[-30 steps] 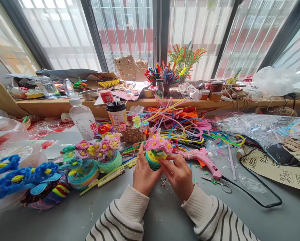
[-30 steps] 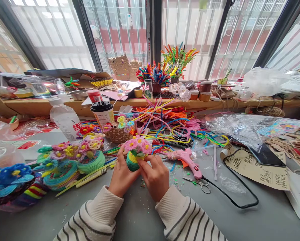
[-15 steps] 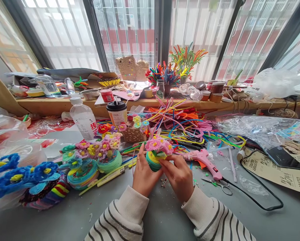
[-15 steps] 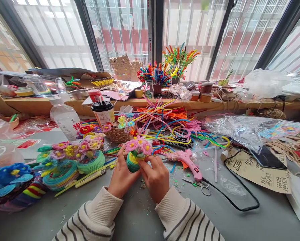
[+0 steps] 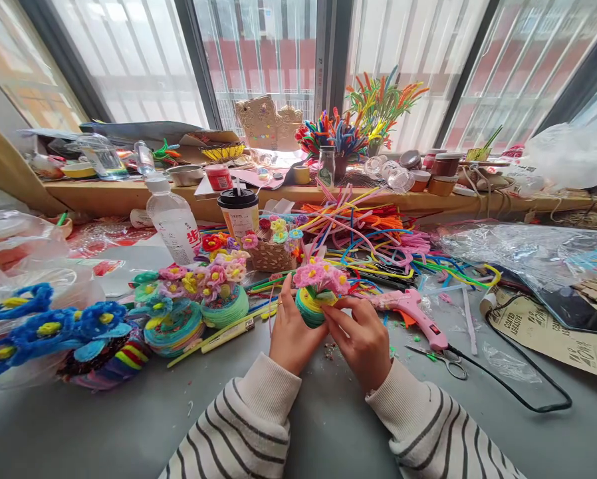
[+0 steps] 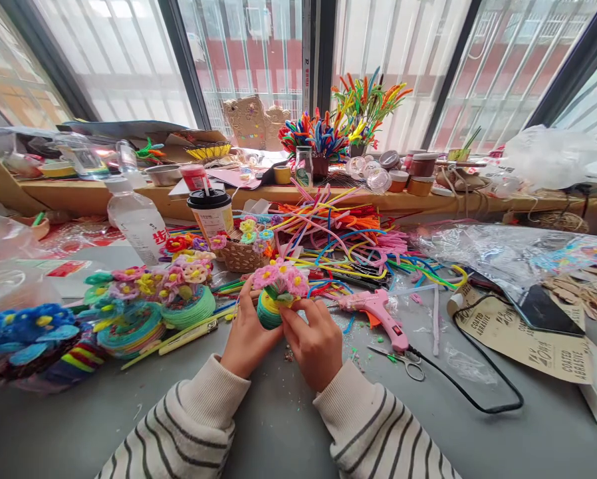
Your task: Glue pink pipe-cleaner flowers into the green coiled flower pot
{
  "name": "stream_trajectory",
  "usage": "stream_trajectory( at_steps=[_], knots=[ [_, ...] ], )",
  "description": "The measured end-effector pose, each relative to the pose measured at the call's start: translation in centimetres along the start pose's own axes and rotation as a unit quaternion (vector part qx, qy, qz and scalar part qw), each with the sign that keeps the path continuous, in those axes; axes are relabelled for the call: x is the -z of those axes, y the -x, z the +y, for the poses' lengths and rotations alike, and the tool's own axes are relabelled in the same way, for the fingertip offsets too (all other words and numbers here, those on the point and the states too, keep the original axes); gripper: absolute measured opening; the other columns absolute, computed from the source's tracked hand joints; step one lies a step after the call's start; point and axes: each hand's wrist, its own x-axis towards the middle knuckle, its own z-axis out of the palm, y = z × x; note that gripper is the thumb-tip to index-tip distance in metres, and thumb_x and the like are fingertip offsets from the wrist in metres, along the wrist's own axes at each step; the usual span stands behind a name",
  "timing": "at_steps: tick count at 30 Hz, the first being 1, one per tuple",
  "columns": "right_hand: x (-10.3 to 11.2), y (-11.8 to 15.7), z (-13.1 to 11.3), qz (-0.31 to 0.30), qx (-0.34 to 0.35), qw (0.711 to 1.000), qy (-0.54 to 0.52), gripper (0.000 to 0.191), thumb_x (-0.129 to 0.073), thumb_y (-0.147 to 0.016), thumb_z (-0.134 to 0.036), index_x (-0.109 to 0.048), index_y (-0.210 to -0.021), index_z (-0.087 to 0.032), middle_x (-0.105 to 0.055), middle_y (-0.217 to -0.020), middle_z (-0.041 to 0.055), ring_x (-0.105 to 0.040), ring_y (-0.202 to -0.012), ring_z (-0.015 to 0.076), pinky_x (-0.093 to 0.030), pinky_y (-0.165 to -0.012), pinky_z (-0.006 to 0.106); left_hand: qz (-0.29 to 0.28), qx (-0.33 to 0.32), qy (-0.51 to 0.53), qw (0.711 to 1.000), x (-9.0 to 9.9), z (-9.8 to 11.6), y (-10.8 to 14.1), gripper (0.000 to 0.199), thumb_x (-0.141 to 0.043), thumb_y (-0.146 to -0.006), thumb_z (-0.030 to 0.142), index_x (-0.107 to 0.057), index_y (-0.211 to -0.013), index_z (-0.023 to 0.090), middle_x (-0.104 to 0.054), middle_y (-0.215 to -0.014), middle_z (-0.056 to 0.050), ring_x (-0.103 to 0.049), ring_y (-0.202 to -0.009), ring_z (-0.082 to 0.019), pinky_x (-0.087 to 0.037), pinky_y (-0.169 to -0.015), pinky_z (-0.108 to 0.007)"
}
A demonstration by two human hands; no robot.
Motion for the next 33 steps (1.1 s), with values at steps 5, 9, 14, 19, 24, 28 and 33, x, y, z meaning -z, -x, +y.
stream_trajectory(
  at_steps=[5, 9, 14, 19, 24, 28, 33],
  knots=[
    [-0.07, 0.28, 0.06, 0.007, 0.005, 1.0, -0.003, 0.023, -0.051, -0.077, -0.013, -0.061, -0.098, -0.015, -0.057, -0.082, 0.0065, -0.049, -0.073, 0.0139, -0.045, -0.065, 0.026, 0.005, 0.0, 0.011, 1.0, -0.08, -0.2, -0.02, 0.09, -0.061, -0.06, 0.041, -0.011, -0.13, 0.014, -0.046, -0.115, -0.015, -0.044, -0.111, -0.026, -0.036, -0.091, -0.042],
    [-0.09, 0.57, 0.04, -0.031, 0.004, 0.999, 0.009, 0.028, -0.046, -0.078, -0.014, -0.059, -0.103, -0.015, -0.055, -0.073, 0.0045, -0.049, -0.07, 0.0139, -0.042, -0.061, 0.025, 0.008, -0.005, 0.009, 1.0, -0.11, -0.38, 0.07, 0.091, -0.063, -0.059, 0.039, -0.011, -0.13, 0.016, -0.046, -0.115, -0.014, -0.045, -0.11, -0.026, -0.037, -0.089, -0.042],
    [-0.04, 0.57, -0.12, -0.052, 0.02, 0.998, 0.044, 0.031, -0.042, -0.079, -0.015, -0.059, -0.105, -0.015, -0.05, -0.057, -0.0002, -0.045, -0.055, 0.0119, -0.035, -0.052, 0.024, 0.007, -0.001, 0.005, 1.0, 0.02, -0.25, 0.07, 0.091, -0.064, -0.058, 0.039, -0.011, -0.129, 0.017, -0.046, -0.113, -0.014, -0.045, -0.109, -0.027, -0.037, -0.087, -0.043],
    [-0.07, 0.56, -0.14, -0.063, 0.02, 0.996, 0.054, 0.032, -0.04, -0.08, -0.016, -0.06, -0.105, -0.016, -0.051, -0.054, -0.0007, -0.045, -0.052, 0.0112, -0.032, -0.05, 0.024, 0.014, -0.014, -0.005, 1.0, -0.02, -0.33, 0.05, 0.088, -0.063, -0.059, 0.037, -0.013, -0.128, 0.017, -0.046, -0.112, -0.013, -0.045, -0.108, -0.027, -0.037, -0.088, -0.044],
    [-0.01, 0.48, -0.2, -0.054, 0.019, 0.997, 0.05, 0.029, -0.041, -0.08, -0.016, -0.063, -0.099, -0.015, -0.052, -0.054, -0.0002, -0.046, -0.052, 0.0112, -0.032, -0.05, 0.024, 0.009, -0.002, -0.007, 1.0, -0.06, -0.41, 0.0, 0.087, -0.062, -0.059, 0.038, -0.013, -0.128, 0.018, -0.045, -0.114, -0.013, -0.045, -0.11, -0.028, -0.037, -0.088, -0.043],
    [-0.06, 0.4, -0.22, -0.055, 0.013, 0.997, 0.05, 0.031, -0.041, -0.079, -0.015, -0.061, -0.103, -0.014, -0.054, -0.055, -0.0004, -0.047, -0.051, 0.0112, -0.032, -0.05, 0.025, 0.01, 0.0, -0.006, 1.0, 0.01, -0.31, -0.01, 0.088, -0.062, -0.059, 0.038, -0.014, -0.128, 0.016, -0.046, -0.113, -0.014, -0.045, -0.109, -0.027, -0.036, -0.089, -0.042],
    [-0.11, 0.49, -0.22, -0.063, 0.024, 0.996, 0.066, 0.031, -0.041, -0.08, -0.017, -0.061, -0.104, -0.016, -0.052, -0.051, -0.0017, -0.045, -0.049, 0.0108, -0.031, -0.049, 0.025, 0.007, 0.003, -0.005, 1.0, 0.09, -0.16, 0.06, 0.086, -0.062, -0.059, 0.035, -0.014, -0.128, 0.016, -0.046, -0.114, -0.014, -0.044, -0.111, -0.026, -0.036, -0.089, -0.042]
  ],
)
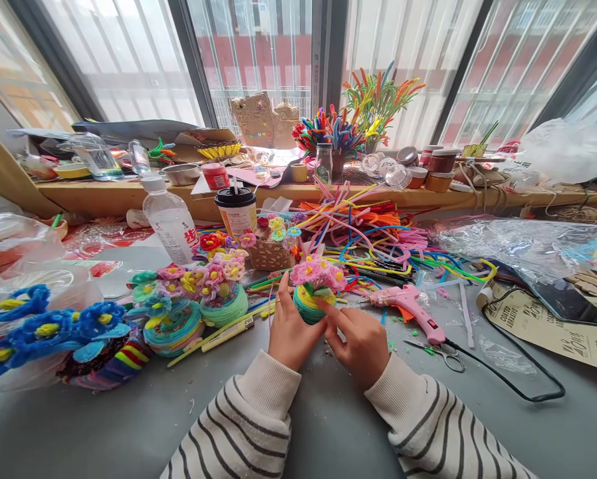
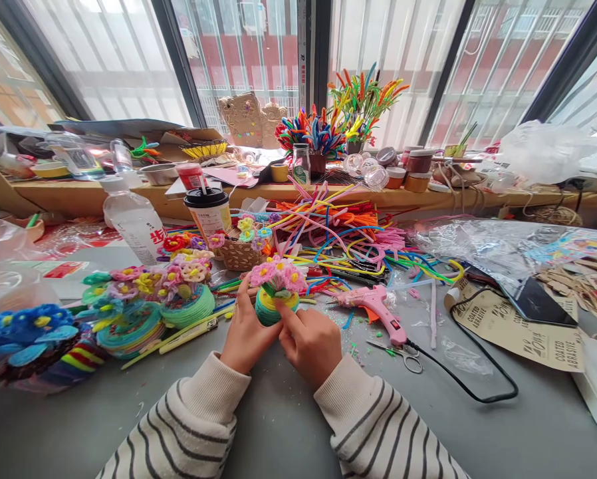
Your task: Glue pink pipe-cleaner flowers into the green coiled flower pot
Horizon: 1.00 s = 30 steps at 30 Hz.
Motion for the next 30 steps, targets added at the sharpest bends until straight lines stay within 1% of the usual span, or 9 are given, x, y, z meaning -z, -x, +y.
stream_trajectory(
  at_steps=[6, 12, 16, 23, 26, 30],
  knots=[
    [-0.04, 0.17, 0.01, -0.003, 0.003, 1.0, 0.003, 0.032, -0.042, -0.079, -0.016, -0.06, -0.105, -0.016, -0.052, -0.053, -0.0015, -0.045, -0.05, 0.0103, -0.031, -0.049, 0.025, 0.001, -0.004, -0.005, 1.0, -0.07, -0.15, -0.07, 0.086, -0.062, -0.059, 0.036, -0.014, -0.128, 0.016, -0.047, -0.112, -0.014, -0.045, -0.109, -0.027, -0.038, -0.086, -0.043],
    [-0.13, 0.19, -0.03, -0.002, 0.006, 1.0, 0.006, 0.031, -0.042, -0.079, -0.017, -0.06, -0.105, -0.016, -0.051, -0.052, -0.0018, -0.045, -0.049, 0.0105, -0.03, -0.048, 0.026, -0.002, -0.004, 0.0, 1.0, -0.04, -0.13, -0.07, 0.088, -0.062, -0.058, 0.034, -0.012, -0.129, 0.016, -0.046, -0.112, -0.013, -0.045, -0.109, -0.027, -0.035, -0.09, -0.043],
    [-0.1, 0.17, -0.03, -0.008, 0.001, 1.0, 0.001, 0.033, -0.042, -0.079, -0.017, -0.058, -0.108, -0.016, -0.052, -0.053, -0.0017, -0.045, -0.05, 0.0101, -0.031, -0.049, 0.025, 0.002, 0.001, 0.01, 1.0, 0.01, -0.07, -0.05, 0.086, -0.062, -0.059, 0.033, -0.013, -0.128, 0.018, -0.046, -0.112, -0.013, -0.044, -0.11, -0.027, -0.037, -0.088, -0.043],
    [-0.12, 0.23, -0.15, 0.0, 0.004, 1.0, -0.005, 0.031, -0.041, -0.079, -0.016, -0.06, -0.104, -0.016, -0.052, -0.053, -0.0013, -0.045, -0.05, 0.0101, -0.03, -0.048, 0.025, 0.004, 0.002, 0.007, 1.0, -0.09, -0.26, -0.07, 0.087, -0.063, -0.059, 0.034, -0.013, -0.128, 0.017, -0.045, -0.115, -0.014, -0.045, -0.11, -0.027, -0.036, -0.089, -0.043],
    [-0.32, 0.33, -0.17, -0.003, -0.001, 1.0, -0.008, 0.033, -0.042, -0.079, -0.016, -0.057, -0.109, -0.015, -0.052, -0.053, -0.0016, -0.046, -0.05, 0.01, -0.031, -0.048, 0.025, 0.007, -0.003, 0.012, 1.0, -0.08, -0.32, -0.09, 0.088, -0.063, -0.059, 0.034, -0.012, -0.129, 0.017, -0.046, -0.113, -0.013, -0.045, -0.109, -0.026, -0.036, -0.09, -0.043],
    [-0.19, 0.47, -0.14, 0.017, -0.015, 1.0, -0.014, 0.039, -0.04, -0.08, -0.016, -0.05, -0.117, -0.013, -0.051, -0.05, -0.0031, -0.045, -0.045, 0.009, -0.031, -0.046, 0.024, 0.003, 0.002, 0.011, 1.0, -0.05, -0.23, -0.06, 0.089, -0.064, -0.058, 0.035, -0.013, -0.129, 0.016, -0.045, -0.116, -0.014, -0.043, -0.112, -0.026, -0.034, -0.092, -0.043]
  ],
)
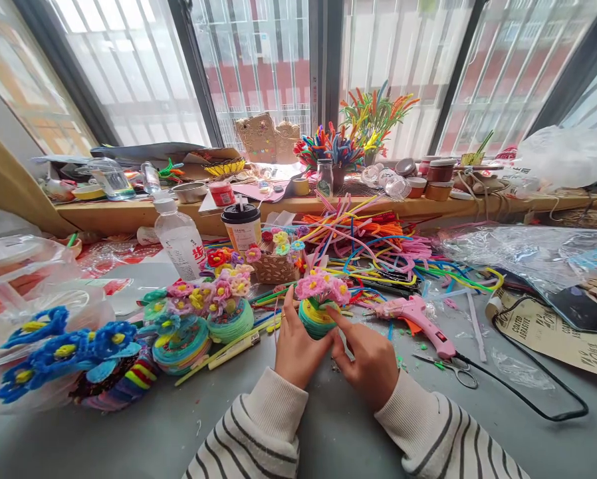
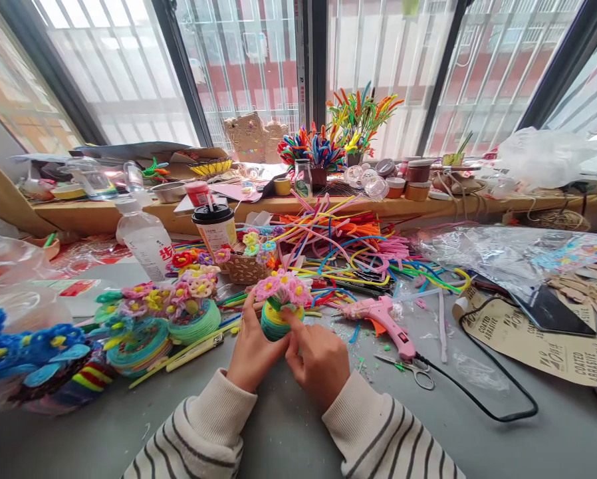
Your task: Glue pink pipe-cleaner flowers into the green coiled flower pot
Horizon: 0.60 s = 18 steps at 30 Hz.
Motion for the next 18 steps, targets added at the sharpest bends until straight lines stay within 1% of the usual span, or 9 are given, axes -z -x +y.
stream_trajectory(
  at_steps=[2, 4, 6, 8, 13, 16, 18],
  knots=[
    [0.21, 0.15, 0.03, 0.006, -0.003, 1.0, -0.005, 0.038, -0.039, -0.08, -0.017, -0.051, -0.116, -0.013, -0.05, -0.048, -0.0038, -0.043, -0.043, 0.0085, -0.031, -0.045, 0.024, 0.003, -0.002, 0.001, 1.0, -0.02, 0.03, 0.05, 0.089, -0.064, -0.058, 0.036, -0.013, -0.129, 0.017, -0.044, -0.117, -0.014, -0.042, -0.112, -0.026, -0.034, -0.093, -0.044],
    [0.39, 0.35, 0.08, 0.007, -0.01, 1.0, -0.01, 0.036, -0.039, -0.08, -0.017, -0.054, -0.113, -0.013, -0.049, -0.047, -0.0038, -0.043, -0.042, 0.0081, -0.031, -0.045, 0.023, 0.004, 0.002, 0.002, 1.0, -0.06, 0.02, 0.09, 0.089, -0.064, -0.058, 0.037, -0.013, -0.129, 0.018, -0.045, -0.115, -0.012, -0.045, -0.11, -0.026, -0.034, -0.092, -0.044],
    [0.48, 0.53, 0.14, 0.007, -0.02, 1.0, -0.01, 0.035, -0.04, -0.08, -0.017, -0.056, -0.109, -0.011, -0.05, -0.047, -0.0035, -0.042, -0.041, 0.0078, -0.031, -0.045, 0.023, 0.001, 0.008, 0.001, 1.0, -0.09, -0.02, 0.13, 0.091, -0.065, -0.057, 0.037, -0.012, -0.129, 0.02, -0.047, -0.112, -0.011, -0.047, -0.107, -0.026, -0.035, -0.09, -0.043],
    [0.48, 0.61, 0.17, 0.007, -0.02, 1.0, -0.007, 0.033, -0.04, -0.08, -0.017, -0.058, -0.107, -0.01, -0.049, -0.046, -0.0035, -0.042, -0.04, 0.0078, -0.031, -0.044, 0.023, -0.002, 0.009, 0.002, 1.0, -0.09, -0.04, 0.14, 0.092, -0.065, -0.058, 0.037, -0.01, -0.13, 0.02, -0.047, -0.112, -0.011, -0.046, -0.108, -0.026, -0.035, -0.091, -0.043],
    [0.17, 0.48, 0.1, -0.011, 0.012, 1.0, -0.011, 0.035, -0.039, -0.079, -0.014, -0.058, -0.108, -0.013, -0.051, -0.047, -0.0029, -0.044, -0.043, 0.0092, -0.03, -0.046, 0.024, -0.012, 0.011, 0.002, 1.0, 0.05, 0.15, 0.08, 0.089, -0.063, -0.06, 0.037, -0.01, -0.129, 0.018, -0.043, -0.119, -0.014, -0.042, -0.114, -0.027, -0.034, -0.093, -0.043],
    [0.01, 0.39, 0.04, -0.029, 0.025, 0.999, -0.006, 0.037, -0.04, -0.078, -0.014, -0.056, -0.111, -0.014, -0.053, -0.05, -0.0023, -0.047, -0.046, 0.0102, -0.03, -0.047, 0.025, -0.017, 0.014, 0.003, 1.0, 0.1, 0.29, 0.06, 0.088, -0.062, -0.06, 0.037, -0.011, -0.129, 0.016, -0.043, -0.119, -0.015, -0.042, -0.114, -0.027, -0.034, -0.093, -0.042],
    [0.01, 0.38, 0.01, -0.029, 0.028, 0.999, -0.003, 0.037, -0.04, -0.078, -0.014, -0.057, -0.11, -0.014, -0.053, -0.05, -0.0023, -0.047, -0.046, 0.0104, -0.029, -0.047, 0.025, -0.017, 0.011, -0.001, 1.0, 0.11, 0.31, 0.06, 0.087, -0.062, -0.06, 0.036, -0.012, -0.128, 0.015, -0.044, -0.118, -0.015, -0.042, -0.113, -0.026, -0.034, -0.093, -0.042]
  ],
)
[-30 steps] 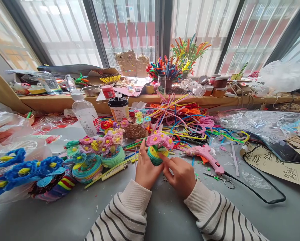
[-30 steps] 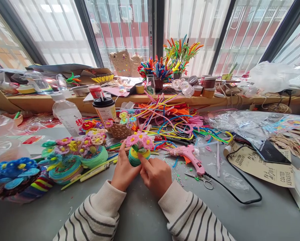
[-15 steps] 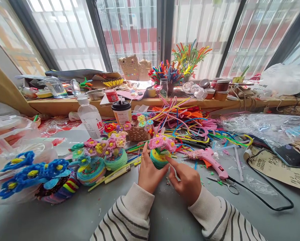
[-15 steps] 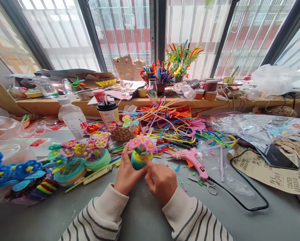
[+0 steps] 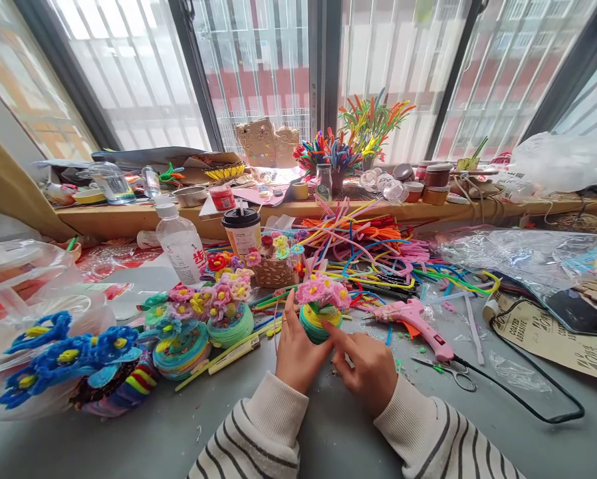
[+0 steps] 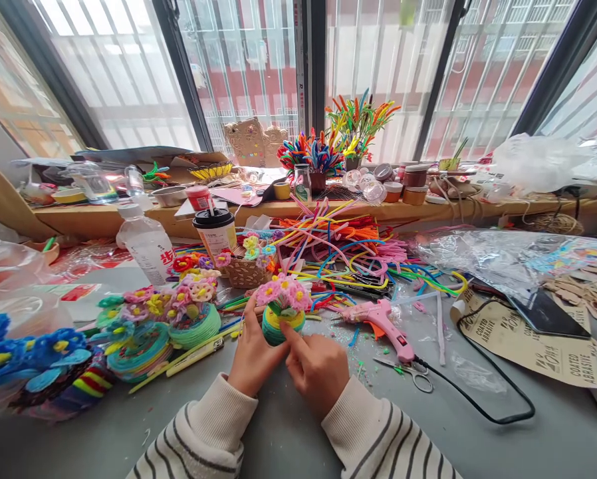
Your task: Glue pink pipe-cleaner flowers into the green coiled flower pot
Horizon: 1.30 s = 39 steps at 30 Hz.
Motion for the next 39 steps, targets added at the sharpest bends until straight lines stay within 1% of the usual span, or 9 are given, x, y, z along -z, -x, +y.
stream_trajectory(
  at_steps=[7, 12, 15, 19, 25, 32, 35, 37, 39],
  knots=[
    [0.01, 0.08, 0.04, 0.008, -0.003, 1.0, 0.004, 0.034, -0.04, -0.078, -0.014, -0.06, -0.106, -0.013, -0.052, -0.049, -0.0017, -0.046, -0.045, 0.0102, -0.029, -0.046, 0.025, 0.004, -0.007, 0.0, 1.0, 0.0, -0.24, 0.09, 0.086, -0.061, -0.061, 0.035, -0.011, -0.129, 0.016, -0.046, -0.115, -0.013, -0.044, -0.112, -0.026, -0.035, -0.092, -0.041],
    [-0.11, 0.04, 0.0, 0.016, -0.007, 1.0, 0.019, 0.034, -0.038, -0.079, -0.015, -0.059, -0.106, -0.013, -0.051, -0.047, -0.0019, -0.045, -0.043, 0.0103, -0.028, -0.046, 0.026, 0.007, -0.012, 0.011, 1.0, -0.1, -0.49, -0.06, 0.089, -0.063, -0.059, 0.036, -0.012, -0.129, 0.017, -0.046, -0.116, -0.013, -0.044, -0.112, -0.026, -0.035, -0.092, -0.043],
    [-0.09, 0.04, -0.03, 0.009, -0.009, 1.0, 0.024, 0.035, -0.039, -0.079, -0.016, -0.058, -0.109, -0.013, -0.051, -0.047, -0.0017, -0.044, -0.043, 0.0101, -0.028, -0.046, 0.026, 0.003, -0.004, 0.014, 1.0, -0.14, -0.53, -0.13, 0.091, -0.064, -0.057, 0.036, -0.011, -0.13, 0.017, -0.046, -0.117, -0.014, -0.044, -0.112, -0.027, -0.035, -0.092, -0.043],
    [-0.05, 0.08, -0.03, -0.002, -0.013, 1.0, 0.027, 0.036, -0.038, -0.079, -0.016, -0.058, -0.109, -0.014, -0.05, -0.047, -0.0016, -0.044, -0.044, 0.01, -0.028, -0.046, 0.025, 0.007, -0.001, 0.011, 1.0, -0.11, -0.33, -0.04, 0.089, -0.063, -0.058, 0.036, -0.013, -0.129, 0.019, -0.044, -0.12, -0.014, -0.042, -0.115, -0.029, -0.033, -0.093, -0.045],
    [0.05, 0.06, -0.04, -0.015, -0.01, 1.0, 0.016, 0.037, -0.039, -0.079, -0.015, -0.057, -0.111, -0.014, -0.052, -0.049, -0.0014, -0.045, -0.045, 0.0101, -0.029, -0.047, 0.025, 0.001, -0.002, 0.009, 1.0, 0.05, 0.03, -0.01, 0.089, -0.063, -0.059, 0.036, -0.011, -0.129, 0.016, -0.046, -0.115, -0.014, -0.044, -0.112, -0.026, -0.035, -0.092, -0.041],
    [0.11, -0.03, -0.07, -0.009, -0.016, 1.0, 0.019, 0.037, -0.038, -0.079, -0.016, -0.058, -0.11, -0.014, -0.051, -0.047, -0.0012, -0.045, -0.044, 0.0099, -0.028, -0.045, 0.024, 0.001, 0.0, 0.005, 1.0, -0.07, -0.23, -0.04, 0.089, -0.063, -0.059, 0.036, -0.012, -0.129, 0.016, -0.045, -0.116, -0.014, -0.044, -0.111, -0.027, -0.034, -0.092, -0.042],
    [0.15, 0.05, -0.06, -0.008, -0.02, 1.0, -0.001, 0.037, -0.039, -0.079, -0.015, -0.057, -0.111, -0.013, -0.051, -0.047, -0.0014, -0.045, -0.044, 0.01, -0.029, -0.045, 0.024, 0.007, 0.002, 0.013, 1.0, -0.03, -0.21, -0.06, 0.088, -0.064, -0.058, 0.036, -0.014, -0.128, 0.016, -0.045, -0.116, -0.014, -0.042, -0.113, -0.028, -0.033, -0.094, -0.043],
    [0.31, 0.17, -0.04, 0.003, -0.03, 0.999, -0.032, 0.035, -0.04, -0.079, -0.015, -0.057, -0.109, -0.012, -0.05, -0.047, -0.0021, -0.043, -0.043, 0.0096, -0.03, -0.045, 0.023, 0.012, 0.006, 0.021, 1.0, 0.0, -0.22, -0.1, 0.086, -0.064, -0.057, 0.037, -0.017, -0.126, 0.016, -0.045, -0.115, -0.014, -0.039, -0.116, -0.029, -0.031, -0.095, -0.044],
    [0.59, 0.31, 0.04, 0.027, -0.07, 0.993, -0.085, 0.032, -0.04, -0.079, -0.015, -0.058, -0.106, -0.013, -0.049, -0.047, -0.0034, -0.04, -0.04, 0.0081, -0.031, -0.043, 0.021, 0.013, 0.009, 0.035, 0.999, -0.01, -0.27, -0.14, 0.086, -0.065, -0.057, 0.038, -0.018, -0.125, 0.016, -0.045, -0.115, -0.014, -0.039, -0.116, -0.028, -0.031, -0.095, -0.045]
  ],
)
